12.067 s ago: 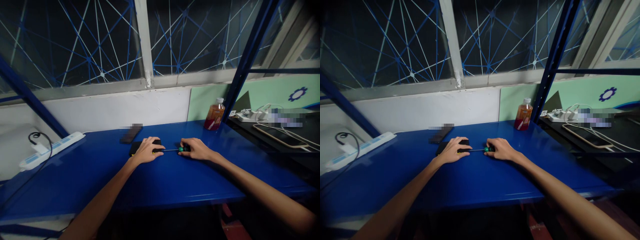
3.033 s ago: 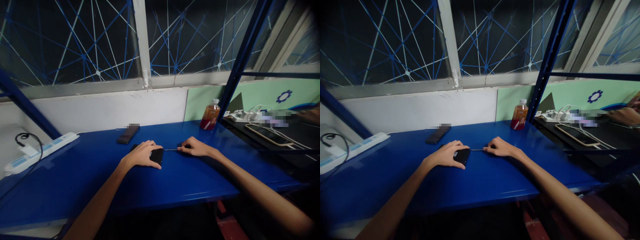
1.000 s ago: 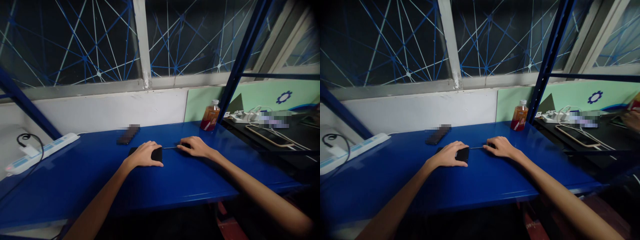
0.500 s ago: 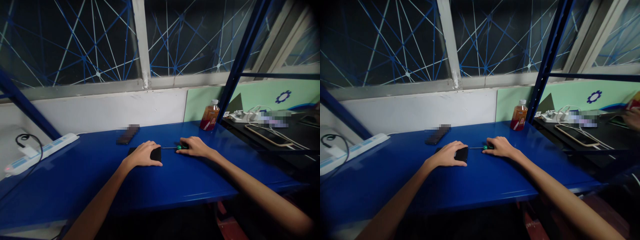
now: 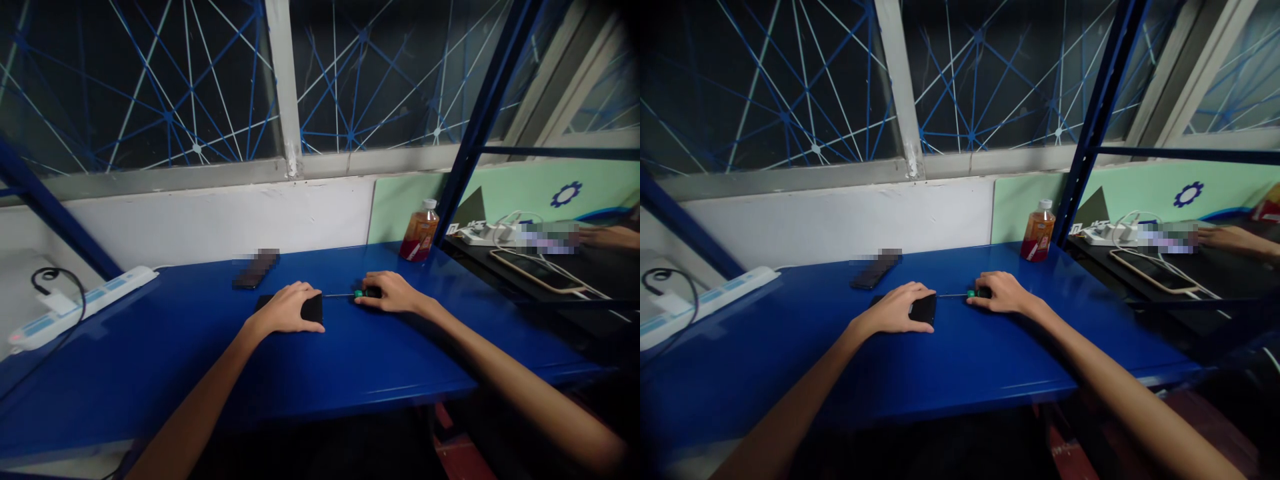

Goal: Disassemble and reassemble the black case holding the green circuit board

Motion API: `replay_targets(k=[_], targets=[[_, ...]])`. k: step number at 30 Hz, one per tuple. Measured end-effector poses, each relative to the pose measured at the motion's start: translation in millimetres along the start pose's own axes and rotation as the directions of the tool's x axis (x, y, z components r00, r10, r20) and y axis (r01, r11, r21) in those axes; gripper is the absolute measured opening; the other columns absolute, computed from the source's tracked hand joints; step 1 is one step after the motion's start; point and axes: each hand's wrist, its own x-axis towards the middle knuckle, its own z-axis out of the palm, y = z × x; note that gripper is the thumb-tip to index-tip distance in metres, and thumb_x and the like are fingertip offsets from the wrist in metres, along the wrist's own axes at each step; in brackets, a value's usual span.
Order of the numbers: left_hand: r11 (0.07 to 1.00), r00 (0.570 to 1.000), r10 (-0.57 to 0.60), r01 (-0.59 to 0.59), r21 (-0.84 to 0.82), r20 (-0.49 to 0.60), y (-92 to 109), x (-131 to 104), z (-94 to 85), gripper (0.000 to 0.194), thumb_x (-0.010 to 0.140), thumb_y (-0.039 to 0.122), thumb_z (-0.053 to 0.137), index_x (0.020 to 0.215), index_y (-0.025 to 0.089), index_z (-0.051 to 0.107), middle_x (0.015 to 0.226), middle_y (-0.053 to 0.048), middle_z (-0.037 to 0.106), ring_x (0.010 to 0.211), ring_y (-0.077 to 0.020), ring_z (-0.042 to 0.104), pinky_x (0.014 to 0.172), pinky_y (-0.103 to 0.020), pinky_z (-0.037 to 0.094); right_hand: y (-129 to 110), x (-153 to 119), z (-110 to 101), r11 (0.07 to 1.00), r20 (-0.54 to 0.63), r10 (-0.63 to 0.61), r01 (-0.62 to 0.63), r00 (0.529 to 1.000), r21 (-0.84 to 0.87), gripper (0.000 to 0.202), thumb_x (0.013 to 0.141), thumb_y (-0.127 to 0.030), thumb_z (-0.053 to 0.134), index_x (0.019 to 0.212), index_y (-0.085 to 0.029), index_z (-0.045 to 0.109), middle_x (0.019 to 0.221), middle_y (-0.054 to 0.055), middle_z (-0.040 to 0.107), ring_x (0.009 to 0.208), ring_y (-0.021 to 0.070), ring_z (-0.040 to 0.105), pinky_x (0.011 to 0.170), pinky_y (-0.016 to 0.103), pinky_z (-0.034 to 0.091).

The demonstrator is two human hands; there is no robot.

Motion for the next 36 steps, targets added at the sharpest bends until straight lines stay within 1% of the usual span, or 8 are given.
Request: replay_targets(k=[10, 13, 16, 18, 22, 28, 32, 36], targets=[[1.0, 1.0, -0.012, 0.012, 0.001, 0.011, 0.9, -0.4, -1.1, 0.091, 0.067, 0.075, 0.056, 0.139, 0.022, 0.04, 0.135, -0.013, 0.047, 0.123, -0.037, 0.04, 0.094, -0.046, 0.038, -4.3, 1.2, 5.7, 0.996, 0.029, 0.035, -0.037, 0.999, 0.082, 0.034, 0.079, -0.055, 0.059, 0.085, -0.021, 0.055, 0.064, -0.002, 0.058, 0.055, 0.0126, 0.049, 0.052, 0.024, 0.024], [1.0, 1.0, -0.008, 0.008, 0.0, 0.002, 0.8, -0.6, -0.8, 0.091, 0.067, 0.074, 0.056, 0.139, 0.022, 0.041, 0.134, -0.012, 0.048, 0.122, -0.0361, 0.041, 0.094, -0.045, 0.038, -5.7, 0.8, 3.3, 0.996, 0.016, 0.032, -0.033, 0.999, 0.082, 0.036, 0.084, -0.055, 0.052, 0.084, -0.02, 0.058, 0.066, 0.0, 0.06, 0.056, 0.013, 0.051, 0.053, 0.025, 0.025], [1.0, 1.0, 0.009, -0.009, -0.002, -0.01, 0.6, -0.8, -0.3, 0.089, 0.067, 0.074, 0.057, 0.138, 0.022, 0.042, 0.133, -0.012, 0.049, 0.121, -0.0344, 0.043, 0.094, -0.045, 0.038, -4.0, 0.3, 1.5, 0.997, 0.007, 0.014, -0.015, 1.0, 0.082, 0.037, 0.091, -0.05, 0.041, 0.085, -0.02, 0.06, 0.069, 0.002, 0.062, 0.061, 0.0146, 0.054, 0.057, 0.026, 0.029], [1.0, 1.0, 0.015, -0.016, -0.001, -0.014, 0.3, -0.7, 0.1, 0.088, 0.068, 0.074, 0.057, 0.138, 0.022, 0.042, 0.132, -0.012, 0.05, 0.12, -0.0338, 0.043, 0.094, -0.045, 0.038, -1.1, 0.1, 1.5, 0.997, -0.006, -0.001, 0.001, 1.0, 0.074, 0.036, 0.093, -0.048, 0.039, 0.087, -0.02, 0.061, 0.075, 0.003, 0.064, 0.067, 0.0159, 0.057, 0.059, 0.027, 0.031], [1.0, 1.0, 0.014, -0.014, -0.001, -0.016, -0.2, -0.4, 0.5, 0.088, 0.068, 0.073, 0.057, 0.138, 0.022, 0.042, 0.131, -0.012, 0.05, 0.12, -0.0339, 0.044, 0.093, -0.044, 0.039, 5.5, 0.3, 2.9, 0.998, -0.035, -0.014, 0.016, 0.999, 0.057, 0.038, 0.089, -0.054, 0.044, 0.088, -0.02, 0.062, 0.083, 0.005, 0.063, 0.072, 0.0168, 0.056, 0.062, 0.027, 0.034], [1.0, 1.0, -0.005, 0.005, 0.006, -0.01, 1.5, -1.1, -0.5, 0.09, 0.067, 0.075, 0.056, 0.138, 0.022, 0.042, 0.133, -0.012, 0.049, 0.122, -0.0364, 0.041, 0.094, -0.045, 0.039, 6.0, 1.3, 4.4, 0.994, -0.047, 0.003, 0.002, 0.999, 0.105, 0.038, 0.078, -0.057, 0.06, 0.082, -0.019, 0.057, 0.077, 0.002, 0.058, 0.066, 0.0149, 0.051, 0.058, 0.026, 0.032], [1.0, 1.0, -0.007, 0.007, 0.019, 0.0, 2.1, -1.5, -1.1, 0.09, 0.068, 0.075, 0.055, 0.139, 0.022, 0.04, 0.135, -0.012, 0.048, 0.124, -0.0372, 0.04, 0.094, -0.045, 0.038, -1.3, 0.8, 4.5, 0.981, 0.017, 0.015, -0.018, 1.0, 0.192, 0.032, 0.079, -0.049, 0.062, 0.089, -0.021, 0.052, 0.066, -0.002, 0.057, 0.057, 0.0126, 0.048, 0.053, 0.024, 0.029], [1.0, 1.0, 0.005, -0.005, 0.021, 0.002, 1.3, -1.2, -0.8, 0.089, 0.068, 0.075, 0.054, 0.14, 0.024, 0.039, 0.134, -0.012, 0.047, 0.123, -0.0363, 0.04, 0.095, -0.045, 0.037, -6.8, -0.2, 1.2, 0.982, -0.007, 0.023, -0.021, 1.0, 0.187, 0.035, 0.081, -0.05, 0.058, 0.1, -0.021, 0.052, 0.071, -0.001, 0.06, 0.059, 0.0138, 0.051, 0.056, 0.026, 0.031]])
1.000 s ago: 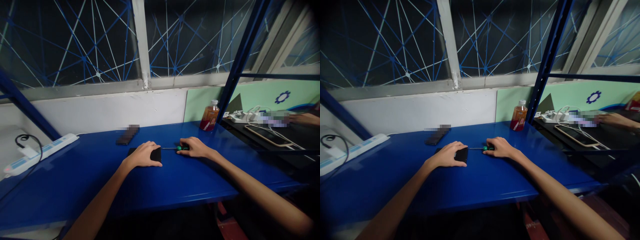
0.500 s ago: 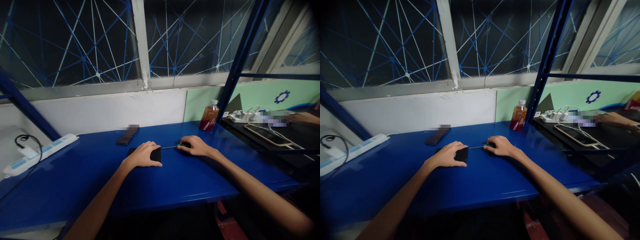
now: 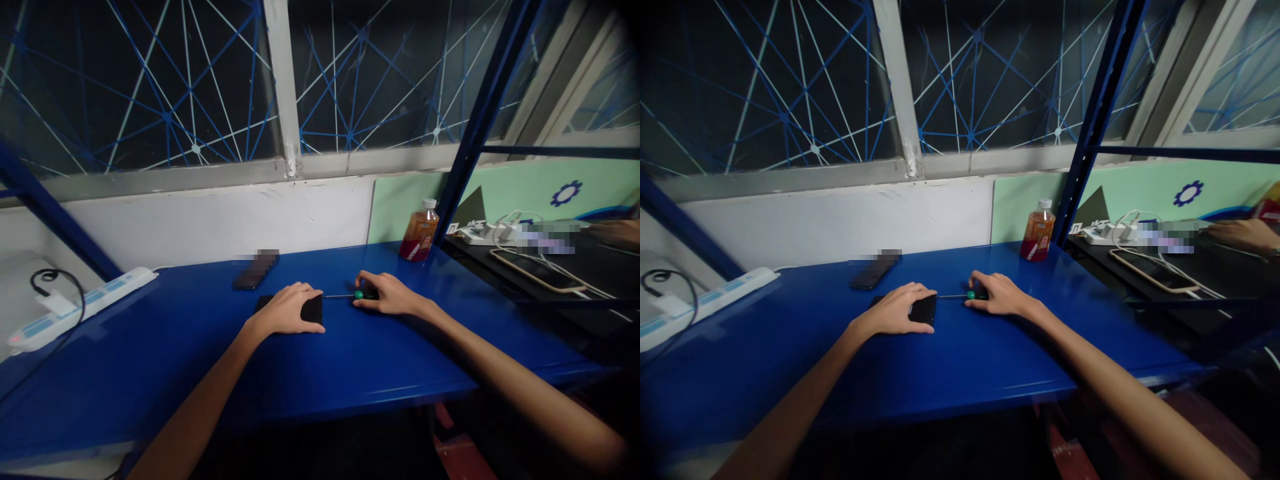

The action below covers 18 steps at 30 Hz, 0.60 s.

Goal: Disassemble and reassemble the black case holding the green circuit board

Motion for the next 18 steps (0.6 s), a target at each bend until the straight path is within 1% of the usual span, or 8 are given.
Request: replay_targets(k=[4, 7, 11, 13, 16, 18], targets=[[1.0, 1.0, 0.004, -0.004, -0.013, -0.007, 0.3, 0.7, 0.2, 0.087, 0.069, 0.073, 0.055, 0.139, 0.025, 0.039, 0.13, -0.011, 0.05, 0.119, -0.034, 0.043, 0.093, -0.044, 0.038, 0.5, -0.5, -2.0, 1.0, -0.01, -0.018, 0.018, 1.0, -0.026, 0.029, 0.089, -0.047, 0.047, 0.099, -0.021, 0.055, 0.07, 0.0, 0.06, 0.059, 0.0142, 0.051, 0.058, 0.027, 0.032], [1.0, 1.0, 0.014, -0.014, -0.027, 0.003, 1.6, 0.9, -0.6, 0.088, 0.068, 0.074, 0.056, 0.139, 0.024, 0.04, 0.128, -0.011, 0.051, 0.117, -0.0331, 0.044, 0.092, -0.044, 0.038, 4.4, -0.3, -0.8, 0.998, -0.009, -0.03, 0.03, 1.0, -0.051, 0.028, 0.088, -0.045, 0.049, 0.092, -0.02, 0.059, 0.076, 0.003, 0.062, 0.063, 0.015, 0.052, 0.059, 0.027, 0.032], [0.999, 1.0, 0.024, -0.023, -0.033, 0.005, 2.3, 0.4, -1.1, 0.087, 0.069, 0.073, 0.055, 0.139, 0.023, 0.04, 0.129, -0.012, 0.05, 0.117, -0.0336, 0.044, 0.093, -0.045, 0.037, 8.1, 0.4, 0.6, 0.994, -0.006, -0.03, 0.029, 1.0, -0.101, 0.034, 0.085, -0.05, 0.052, 0.085, -0.018, 0.064, 0.081, 0.005, 0.061, 0.067, 0.0161, 0.053, 0.061, 0.027, 0.034], [0.999, 1.0, 0.016, -0.016, -0.03, 0.002, 1.7, 0.1, -0.6, 0.088, 0.07, 0.073, 0.055, 0.14, 0.023, 0.039, 0.13, -0.012, 0.049, 0.118, -0.0343, 0.043, 0.093, -0.045, 0.037, 7.9, 0.5, 0.3, 0.993, -0.01, -0.035, 0.034, 0.999, -0.111, 0.035, 0.084, -0.051, 0.053, 0.085, -0.018, 0.063, 0.082, 0.005, 0.06, 0.068, 0.0159, 0.053, 0.061, 0.027, 0.034], [1.0, 1.0, -0.002, 0.002, -0.018, 0.0, 0.2, 0.0, 0.5, 0.087, 0.07, 0.074, 0.054, 0.14, 0.025, 0.038, 0.133, -0.012, 0.048, 0.121, -0.0357, 0.041, 0.094, -0.045, 0.036, 6.2, 0.1, 0.1, 0.992, -0.032, -0.053, 0.049, 0.998, -0.116, 0.032, 0.083, -0.051, 0.056, 0.085, -0.019, 0.059, 0.083, 0.005, 0.06, 0.069, 0.0159, 0.053, 0.06, 0.026, 0.033], [1.0, 1.0, 0.002, -0.002, -0.013, 0.001, -0.4, 0.1, 0.8, 0.087, 0.069, 0.074, 0.055, 0.14, 0.025, 0.039, 0.134, -0.011, 0.047, 0.122, -0.036, 0.04, 0.094, -0.044, 0.037, 4.9, -0.5, 1.0, 0.993, -0.019, -0.045, 0.042, 0.999, -0.107, 0.029, 0.083, -0.048, 0.057, 0.087, -0.02, 0.055, 0.079, 0.003, 0.061, 0.066, 0.0154, 0.053, 0.058, 0.025, 0.031]])
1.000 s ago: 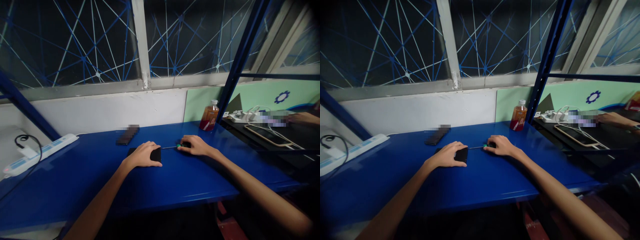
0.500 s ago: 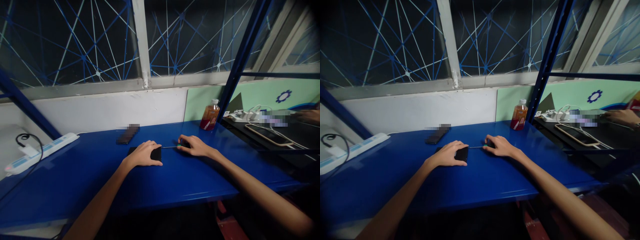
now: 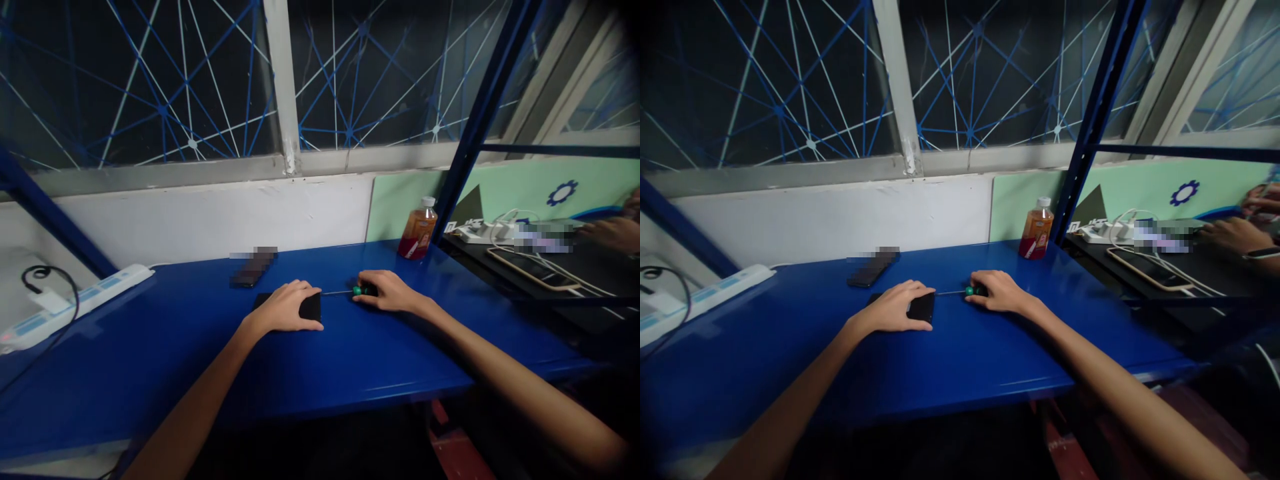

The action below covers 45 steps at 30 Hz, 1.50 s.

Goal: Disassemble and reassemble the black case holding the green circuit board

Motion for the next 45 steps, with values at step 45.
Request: replay_targets(k=[45], targets=[[0.999, 0.998, 0.016, -0.019, -0.051, -0.066, -2.5, -0.4, 4.7, 0.089, 0.064, 0.076, 0.059, 0.136, 0.025, 0.044, 0.127, -0.011, 0.052, 0.117, -0.034, 0.045, 0.094, -0.046, 0.038, -3.4, 0.4, 9.3, 0.996, 0.012, -0.023, 0.024, 1.0, -0.088, 0.021, 0.086, -0.042, 0.053, 0.082, -0.022, 0.054, 0.081, 0.002, 0.063, 0.069, 0.0173, 0.058, 0.059, 0.027, 0.034]])
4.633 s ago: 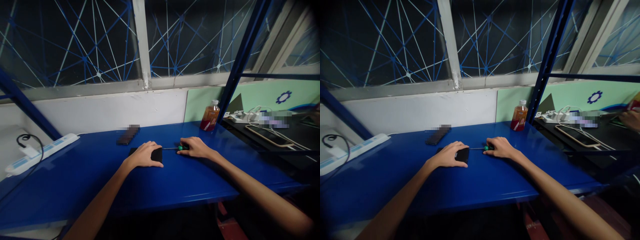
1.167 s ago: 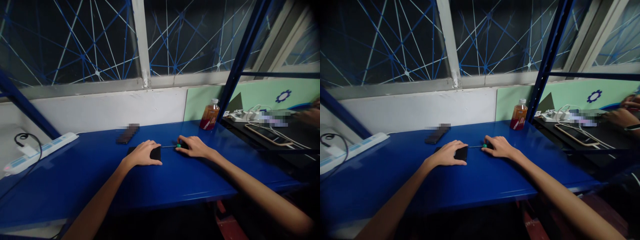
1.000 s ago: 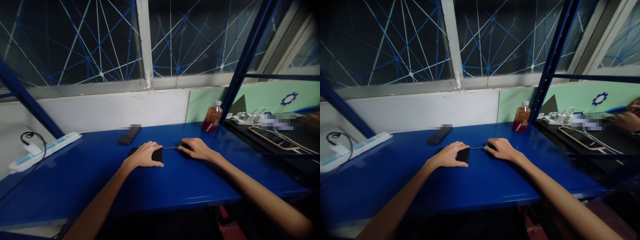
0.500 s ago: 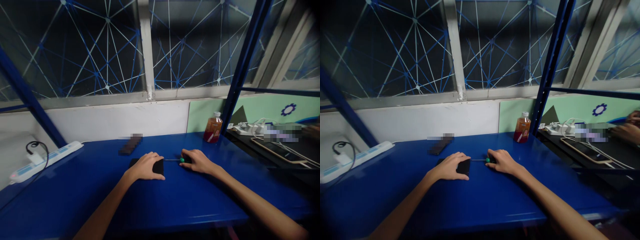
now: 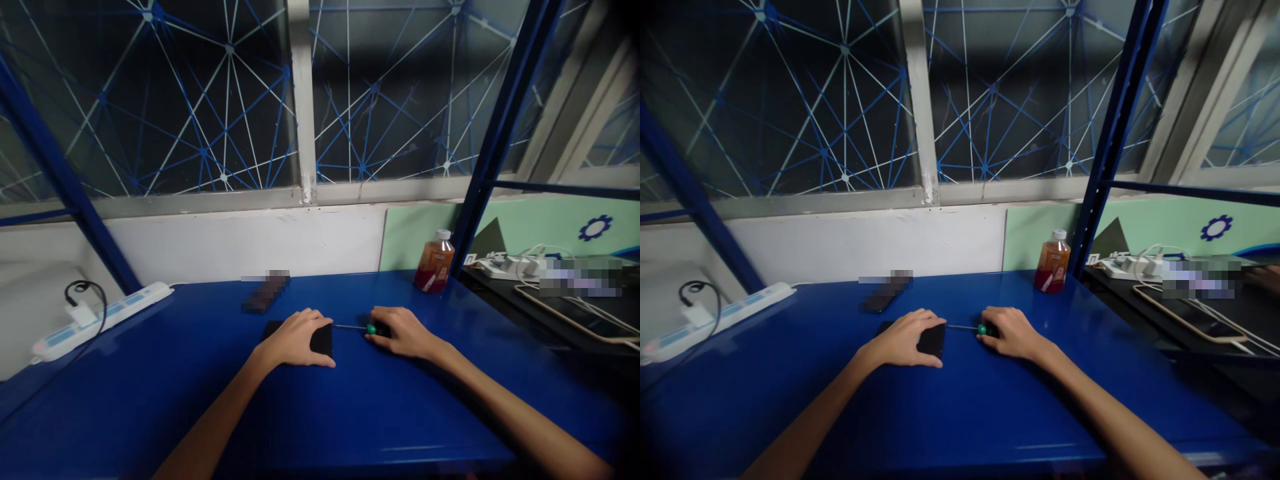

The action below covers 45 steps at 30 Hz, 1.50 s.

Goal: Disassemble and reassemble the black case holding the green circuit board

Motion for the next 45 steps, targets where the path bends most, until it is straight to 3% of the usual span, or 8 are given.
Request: replay_targets(k=[8, 27, 33, 39, 45], targets=[[1.0, 1.0, 0.01, -0.01, 0.004, -0.009, -0.2, 0.3, 0.4, 0.089, 0.064, 0.075, 0.059, 0.136, 0.024, 0.045, 0.125, -0.011, 0.053, 0.115, -0.0336, 0.046, 0.094, -0.045, 0.039, 3.0, -1.0, 4.9, 0.998, -0.02, 0.035, -0.036, 0.999, -0.052, 0.018, 0.087, -0.04, 0.052, 0.089, -0.022, 0.051, 0.073, 0.001, 0.065, 0.063, 0.0179, 0.059, 0.054, 0.027, 0.025], [1.0, 1.0, 0.014, -0.015, 0.022, 0.004, -1.1, 0.4, -0.7, 0.089, 0.065, 0.075, 0.059, 0.137, 0.026, 0.043, 0.127, -0.011, 0.052, 0.117, -0.0346, 0.046, 0.094, -0.047, 0.039, 2.2, 1.3, 0.2, 0.991, 0.0, 0.076, -0.076, 0.997, -0.108, 0.021, 0.083, -0.042, 0.055, 0.084, -0.021, 0.054, 0.07, 0.001, 0.065, 0.059, 0.0144, 0.055, 0.053, 0.026, 0.019], [0.999, 0.999, 0.038, -0.038, -0.026, -0.007, 4.6, 0.4, -4.7, 0.091, 0.062, 0.072, 0.064, 0.14, 0.034, 0.036, 0.134, -0.006, 0.048, 0.119, -0.0332, 0.045, 0.097, -0.049, 0.036, 3.4, 2.0, -3.3, 0.987, 0.003, 0.086, -0.084, 0.996, -0.14, 0.023, 0.083, -0.043, 0.054, 0.082, -0.02, 0.056, 0.069, 0.002, 0.065, 0.059, 0.0144, 0.055, 0.053, 0.026, 0.019], [0.993, 0.988, 0.113, -0.114, -0.005, -0.107, 11.4, 3.7, 2.3, 0.075, 0.065, 0.071, 0.064, 0.126, 0.03, 0.054, 0.137, -0.006, 0.047, 0.123, -0.0324, 0.042, 0.103, -0.051, 0.029, 4.9, 1.4, -5.0, 0.982, -0.003, 0.112, -0.111, 0.994, -0.15, 0.022, 0.083, -0.042, 0.055, 0.082, -0.02, 0.057, 0.07, 0.003, 0.066, 0.059, 0.0142, 0.055, 0.052, 0.025, 0.018], [0.991, 0.986, 0.133, -0.13, 0.03, -0.103, 11.3, 4.5, 9.1, 0.072, 0.067, 0.071, 0.062, 0.123, 0.026, 0.058, 0.136, -0.007, 0.048, 0.123, -0.0318, 0.044, 0.103, -0.049, 0.031, 4.0, 1.2, -6.9, 0.984, 0.005, 0.107, -0.105, 0.994, -0.143, 0.022, 0.082, -0.042, 0.055, 0.081, -0.02, 0.057, 0.07, 0.003, 0.066, 0.059, 0.0143, 0.055, 0.052, 0.025, 0.018]])
